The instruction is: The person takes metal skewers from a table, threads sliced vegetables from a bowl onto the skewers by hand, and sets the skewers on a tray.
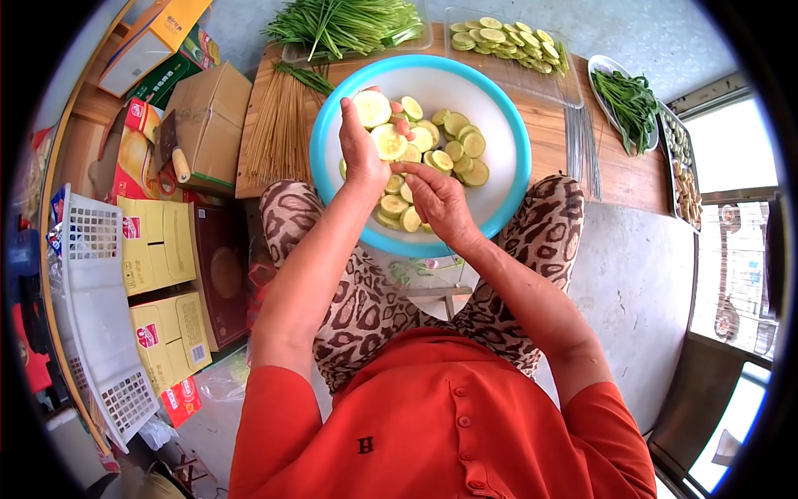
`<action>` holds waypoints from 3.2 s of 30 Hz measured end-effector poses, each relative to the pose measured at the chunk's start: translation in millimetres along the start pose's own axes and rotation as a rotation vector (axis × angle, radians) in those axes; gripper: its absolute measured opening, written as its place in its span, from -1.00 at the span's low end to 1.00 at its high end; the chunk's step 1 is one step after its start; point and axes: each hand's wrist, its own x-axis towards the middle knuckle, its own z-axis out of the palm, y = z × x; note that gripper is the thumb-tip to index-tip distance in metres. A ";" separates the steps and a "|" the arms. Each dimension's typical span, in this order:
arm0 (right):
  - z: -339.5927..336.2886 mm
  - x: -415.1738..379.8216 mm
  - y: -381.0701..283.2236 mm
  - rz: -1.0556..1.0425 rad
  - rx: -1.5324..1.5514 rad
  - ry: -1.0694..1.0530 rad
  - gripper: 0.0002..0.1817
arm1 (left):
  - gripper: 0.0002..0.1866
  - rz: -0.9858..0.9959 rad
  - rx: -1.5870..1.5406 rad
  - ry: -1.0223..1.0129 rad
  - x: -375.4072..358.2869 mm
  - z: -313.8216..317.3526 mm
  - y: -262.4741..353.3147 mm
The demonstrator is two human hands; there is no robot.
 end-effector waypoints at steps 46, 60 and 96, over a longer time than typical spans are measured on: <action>-21.4 -2.5 -3.5 0.073 -0.016 -0.024 -0.76 | -0.39 0.030 -0.047 0.091 26.6 -19.4 7.8; -55.7 -5.5 -34.0 0.014 -0.109 0.053 -0.81 | -0.15 -0.113 0.028 -0.012 13.7 -3.7 21.7; -237.0 226.5 1.5 0.379 -0.512 0.450 -0.78 | -0.47 -0.205 0.384 -0.242 10.7 18.3 12.8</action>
